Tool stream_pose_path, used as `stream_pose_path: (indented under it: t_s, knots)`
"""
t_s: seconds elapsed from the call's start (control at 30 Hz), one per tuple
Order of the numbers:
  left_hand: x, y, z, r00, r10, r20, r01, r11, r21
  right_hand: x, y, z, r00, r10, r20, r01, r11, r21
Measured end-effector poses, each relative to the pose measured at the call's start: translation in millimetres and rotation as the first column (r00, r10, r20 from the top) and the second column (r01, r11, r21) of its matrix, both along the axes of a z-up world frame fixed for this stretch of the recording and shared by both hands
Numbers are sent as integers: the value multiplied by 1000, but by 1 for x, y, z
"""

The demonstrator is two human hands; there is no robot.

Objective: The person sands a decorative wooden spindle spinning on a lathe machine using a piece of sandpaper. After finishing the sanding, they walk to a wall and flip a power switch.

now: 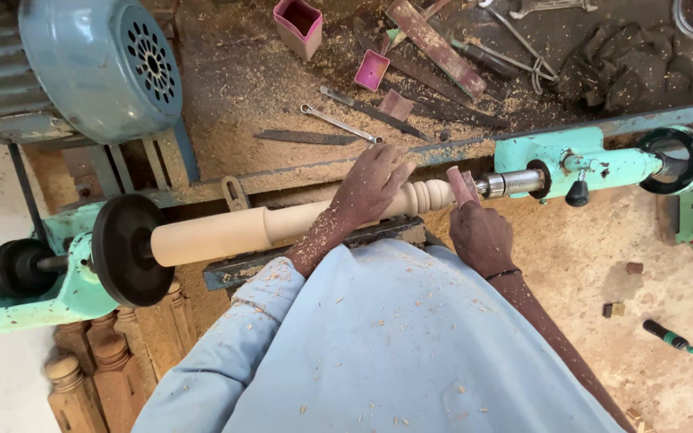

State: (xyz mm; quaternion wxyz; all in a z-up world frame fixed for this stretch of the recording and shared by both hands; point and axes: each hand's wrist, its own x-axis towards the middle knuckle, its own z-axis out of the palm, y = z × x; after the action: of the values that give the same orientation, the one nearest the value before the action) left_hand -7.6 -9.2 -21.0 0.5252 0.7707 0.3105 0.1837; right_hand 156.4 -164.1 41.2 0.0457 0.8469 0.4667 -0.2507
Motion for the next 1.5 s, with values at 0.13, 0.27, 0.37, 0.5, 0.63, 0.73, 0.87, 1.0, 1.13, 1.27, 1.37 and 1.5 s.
stream_pose_path:
  t_s: [0.13, 0.27, 0.37, 0.5, 0.63, 0.73, 0.87, 1.0, 1.13, 1.27, 1.37, 1.5]
  knots:
    - [4, -2, 2, 999, -32, -20, 32, 998, 50, 4, 7, -2, 997, 43, 65, -32, 985, -169]
    - [1, -3, 3, 998, -54, -38, 58, 992, 108, 12, 12, -2, 986, 135, 96, -119, 980, -158]
    - [-3, -4, -1, 996, -59, -66, 68, 988, 141, 16, 11, -2, 981, 165, 100, -134, 956, -262]
    - [-8, -1, -8, 974, -104, -202, 137, 978, 156, 21, 13, -2, 979, 186, 86, -150, 937, -315]
    - [-16, -1, -11, 937, -95, -336, 149, 979, 137, 27, 13, -3, 968, 239, 80, -213, 944, -252]
    - [-22, -2, -12, 885, -139, -445, 193, 978, 80, 28, 10, -6, 985, 173, 18, -164, 958, -236]
    - [-28, -3, -12, 856, -168, -488, 217, 975, 45, 24, 9, -6, 989, 116, -96, -110, 992, 63]
    - [-21, -3, -9, 935, -139, -325, 171, 983, 72, 18, 15, 3, 936, 15, -351, 59, 979, 197]
    - [8, 4, -1, 977, -135, -163, 127, 990, -60, 20, 26, 10, 887, -232, -399, 226, 972, -63]
    - [45, 13, -1, 990, -124, -70, 115, 986, -117, 21, 18, 10, 917, -148, -371, 210, 969, 133]
    - [69, 16, -2, 989, -134, -70, 129, 990, -61, 20, 12, 4, 874, -266, -406, 341, 932, 124]
    - [79, 18, 5, 968, -226, -109, 206, 963, -172, 17, 6, 2, 604, -398, -690, 637, 762, 119]
